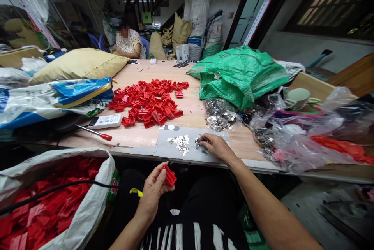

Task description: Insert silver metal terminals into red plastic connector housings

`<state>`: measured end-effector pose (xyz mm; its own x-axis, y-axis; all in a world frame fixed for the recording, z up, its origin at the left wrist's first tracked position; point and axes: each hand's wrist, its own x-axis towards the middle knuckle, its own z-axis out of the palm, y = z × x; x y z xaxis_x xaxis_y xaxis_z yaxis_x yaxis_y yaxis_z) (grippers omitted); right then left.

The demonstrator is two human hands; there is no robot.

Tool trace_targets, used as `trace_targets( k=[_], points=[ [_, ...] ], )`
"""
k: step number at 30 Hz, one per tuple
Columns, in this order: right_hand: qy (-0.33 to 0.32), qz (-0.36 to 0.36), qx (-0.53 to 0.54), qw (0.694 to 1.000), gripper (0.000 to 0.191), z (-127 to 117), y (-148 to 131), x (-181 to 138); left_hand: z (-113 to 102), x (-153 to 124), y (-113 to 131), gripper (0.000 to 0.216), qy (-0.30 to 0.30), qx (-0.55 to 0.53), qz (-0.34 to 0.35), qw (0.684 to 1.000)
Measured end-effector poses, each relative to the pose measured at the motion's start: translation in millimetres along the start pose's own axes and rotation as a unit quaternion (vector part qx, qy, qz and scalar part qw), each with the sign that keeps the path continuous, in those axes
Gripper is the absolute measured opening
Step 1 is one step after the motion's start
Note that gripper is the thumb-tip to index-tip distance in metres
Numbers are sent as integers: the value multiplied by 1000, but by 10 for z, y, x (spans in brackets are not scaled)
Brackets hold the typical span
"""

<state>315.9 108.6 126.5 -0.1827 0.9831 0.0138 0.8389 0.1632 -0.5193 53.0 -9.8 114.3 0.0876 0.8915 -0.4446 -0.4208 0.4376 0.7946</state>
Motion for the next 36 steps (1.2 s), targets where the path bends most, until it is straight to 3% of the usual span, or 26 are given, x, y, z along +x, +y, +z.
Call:
trace_targets(
  k=[7,12,18,24,27,31,36],
  points=[
    [39,-8,-35,999,11,-18,83,-195,-26,30,-35,66,-10,-3,2,1000],
    [41,-54,-57,996,13,-42,145,-371,-24,36,-40,63,-17,7,5,1000],
    [39,1,-69,997,14,-82,184,-374,41,18,-28,58,-10,10,31,999],
    [27,-6,-82,996,13,-26,167,-325,72,20,15,54,3,9,73,997],
    [50,-3,-62,997,14,-34,144,-324,45,49,36,50,0,21,96,995],
    [57,-8,51,997,18,-29,-32,-359,-3,124,58,45,-19,72,154,985],
    [11,-54,163,985,24,53,-527,-487,-18,166,109,40,1,218,241,946]
  ],
)
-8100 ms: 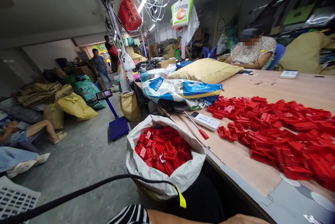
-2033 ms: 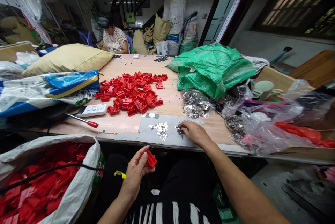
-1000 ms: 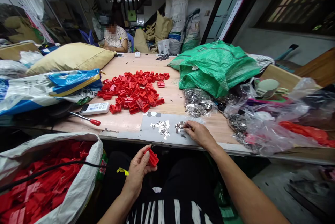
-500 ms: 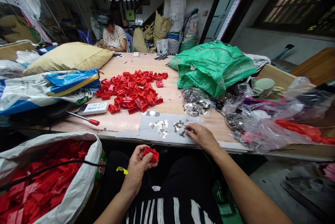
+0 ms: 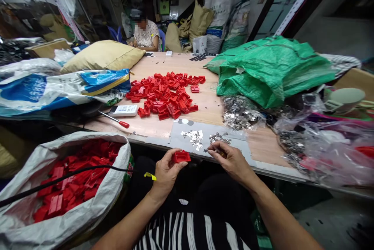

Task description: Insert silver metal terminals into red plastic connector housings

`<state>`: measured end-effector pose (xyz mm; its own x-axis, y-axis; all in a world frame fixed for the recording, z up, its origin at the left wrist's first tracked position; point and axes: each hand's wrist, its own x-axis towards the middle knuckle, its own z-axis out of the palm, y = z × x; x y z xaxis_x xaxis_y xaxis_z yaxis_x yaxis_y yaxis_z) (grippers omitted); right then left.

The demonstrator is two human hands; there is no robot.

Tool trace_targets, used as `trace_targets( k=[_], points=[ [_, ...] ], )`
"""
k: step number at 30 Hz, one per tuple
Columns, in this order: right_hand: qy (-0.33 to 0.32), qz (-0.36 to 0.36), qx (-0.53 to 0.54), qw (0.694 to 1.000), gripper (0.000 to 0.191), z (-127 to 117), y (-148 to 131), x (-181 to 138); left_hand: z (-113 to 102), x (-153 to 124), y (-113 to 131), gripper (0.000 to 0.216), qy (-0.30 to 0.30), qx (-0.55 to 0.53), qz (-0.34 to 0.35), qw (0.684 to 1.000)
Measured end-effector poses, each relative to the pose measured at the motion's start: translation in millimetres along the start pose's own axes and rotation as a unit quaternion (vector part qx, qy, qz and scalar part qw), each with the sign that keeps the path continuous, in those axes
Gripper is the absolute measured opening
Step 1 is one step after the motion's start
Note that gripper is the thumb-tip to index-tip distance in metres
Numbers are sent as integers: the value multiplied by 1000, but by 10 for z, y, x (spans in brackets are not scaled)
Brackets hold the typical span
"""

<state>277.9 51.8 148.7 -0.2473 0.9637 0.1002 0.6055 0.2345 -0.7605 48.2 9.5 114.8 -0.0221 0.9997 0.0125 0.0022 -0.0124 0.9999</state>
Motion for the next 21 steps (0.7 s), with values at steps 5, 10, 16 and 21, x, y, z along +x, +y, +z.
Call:
trace_targets(
  k=[5,10,16,21],
  points=[
    [-16,-57,23,998,17,267,-324,-57,-17,-18,73,33,13,152,96,984],
    [-5,-129,-19,991,12,484,-356,-48,-29,-48,119,31,15,202,173,964],
    [-2,-152,-38,988,11,552,-358,-35,-14,-80,139,28,9,232,221,947],
    [-39,-103,33,993,18,542,-391,-37,-20,-105,120,28,39,226,231,945]
  ],
)
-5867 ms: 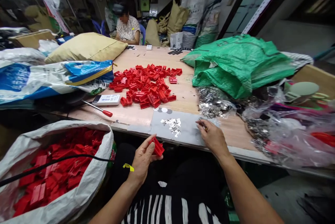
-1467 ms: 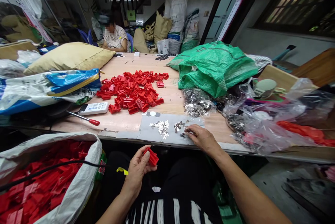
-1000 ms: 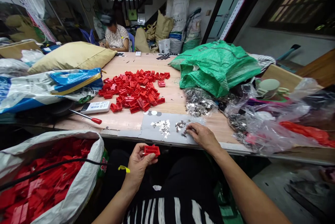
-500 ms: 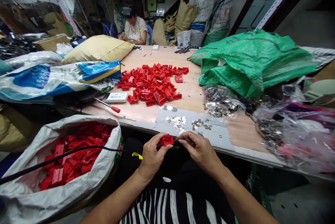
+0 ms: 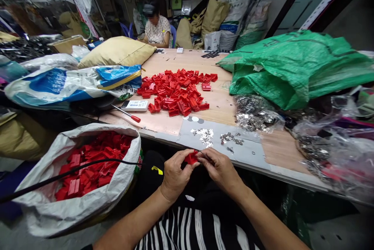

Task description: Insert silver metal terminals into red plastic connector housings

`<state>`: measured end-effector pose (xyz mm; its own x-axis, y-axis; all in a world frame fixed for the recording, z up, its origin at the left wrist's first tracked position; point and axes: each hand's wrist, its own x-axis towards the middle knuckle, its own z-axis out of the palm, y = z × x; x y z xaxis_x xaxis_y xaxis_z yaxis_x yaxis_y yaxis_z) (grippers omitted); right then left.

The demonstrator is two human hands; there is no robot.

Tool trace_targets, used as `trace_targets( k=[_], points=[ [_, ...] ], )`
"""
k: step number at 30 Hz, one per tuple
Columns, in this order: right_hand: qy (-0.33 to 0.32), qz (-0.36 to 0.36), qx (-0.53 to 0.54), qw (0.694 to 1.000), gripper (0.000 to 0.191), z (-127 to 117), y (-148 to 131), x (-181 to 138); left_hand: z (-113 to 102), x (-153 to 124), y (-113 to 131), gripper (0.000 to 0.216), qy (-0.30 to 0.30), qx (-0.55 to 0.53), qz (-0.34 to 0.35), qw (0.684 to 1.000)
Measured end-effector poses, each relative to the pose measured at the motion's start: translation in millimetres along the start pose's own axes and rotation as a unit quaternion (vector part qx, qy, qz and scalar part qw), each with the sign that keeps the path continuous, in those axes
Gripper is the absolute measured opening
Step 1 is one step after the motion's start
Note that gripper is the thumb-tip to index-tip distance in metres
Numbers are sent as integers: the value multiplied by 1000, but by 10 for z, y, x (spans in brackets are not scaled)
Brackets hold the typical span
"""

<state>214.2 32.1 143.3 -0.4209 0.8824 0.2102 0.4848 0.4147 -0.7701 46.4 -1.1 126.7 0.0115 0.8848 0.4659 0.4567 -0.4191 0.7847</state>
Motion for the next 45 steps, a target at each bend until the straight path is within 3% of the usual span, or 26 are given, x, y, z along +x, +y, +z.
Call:
trace_targets(
  k=[6,10,15,34,45],
  points=[
    [-49,73,158,983,26,-74,86,-24,-24,-31,-18,29,12,-2,-8,1000],
    [-15,110,131,985,28,-81,138,-22,-36,-24,-4,28,5,-8,-12,1000],
    [-26,102,93,990,29,-8,129,-6,-41,-14,24,29,4,-9,0,1000],
    [-62,148,230,960,35,-18,93,1,-32,-35,48,27,-3,-33,-11,999],
    [-51,142,204,967,32,7,99,18,-18,-47,17,29,-11,-24,-13,1000]
  ],
)
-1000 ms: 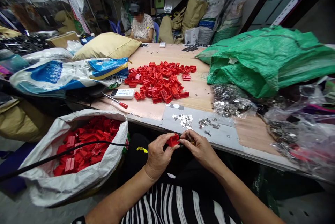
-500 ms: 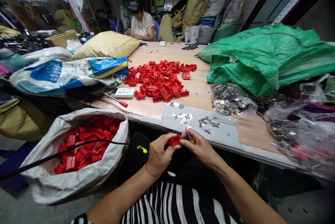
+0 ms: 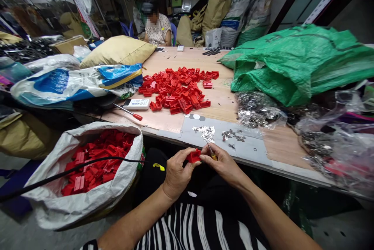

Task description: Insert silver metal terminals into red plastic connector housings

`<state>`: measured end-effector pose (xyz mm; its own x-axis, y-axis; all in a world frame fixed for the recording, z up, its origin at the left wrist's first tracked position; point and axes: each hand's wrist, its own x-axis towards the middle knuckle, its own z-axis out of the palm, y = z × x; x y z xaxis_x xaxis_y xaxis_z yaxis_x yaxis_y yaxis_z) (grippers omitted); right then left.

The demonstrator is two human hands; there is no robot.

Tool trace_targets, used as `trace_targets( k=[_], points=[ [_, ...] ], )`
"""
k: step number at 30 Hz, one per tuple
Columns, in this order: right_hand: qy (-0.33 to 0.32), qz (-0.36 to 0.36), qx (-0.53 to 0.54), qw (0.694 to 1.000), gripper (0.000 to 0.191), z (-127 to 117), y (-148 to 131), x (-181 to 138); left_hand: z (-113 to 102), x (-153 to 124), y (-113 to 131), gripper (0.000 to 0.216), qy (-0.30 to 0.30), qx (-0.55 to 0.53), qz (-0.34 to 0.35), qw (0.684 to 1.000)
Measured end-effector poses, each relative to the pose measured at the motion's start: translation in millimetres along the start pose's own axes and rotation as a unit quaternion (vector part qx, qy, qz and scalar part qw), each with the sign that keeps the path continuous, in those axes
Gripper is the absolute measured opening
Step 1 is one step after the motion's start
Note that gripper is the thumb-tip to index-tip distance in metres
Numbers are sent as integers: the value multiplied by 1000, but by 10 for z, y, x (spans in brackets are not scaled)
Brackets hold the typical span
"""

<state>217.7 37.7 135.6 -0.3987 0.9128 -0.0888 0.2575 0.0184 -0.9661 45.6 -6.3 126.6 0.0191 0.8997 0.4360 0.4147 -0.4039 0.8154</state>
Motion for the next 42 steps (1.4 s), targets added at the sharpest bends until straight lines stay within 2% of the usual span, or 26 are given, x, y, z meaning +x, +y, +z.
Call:
trace_targets(
  k=[4,15,21,32,37,42],
  points=[
    [-12,-2,20,1000,31,1,0,13,-5,2,0,29,6,-10,-5,1000],
    [-55,67,130,988,44,0,-67,13,10,17,1,28,15,-36,-7,999],
    [-58,61,148,985,43,-18,-58,8,11,24,-25,28,19,-44,-25,999],
    [-38,49,98,993,42,-11,-33,79,32,28,-100,30,11,-61,-43,997],
    [-36,39,90,995,39,24,32,118,18,62,-125,29,3,-52,-34,998],
    [9,29,102,994,41,108,58,242,23,234,-193,41,20,-11,12,1000]
  ],
)
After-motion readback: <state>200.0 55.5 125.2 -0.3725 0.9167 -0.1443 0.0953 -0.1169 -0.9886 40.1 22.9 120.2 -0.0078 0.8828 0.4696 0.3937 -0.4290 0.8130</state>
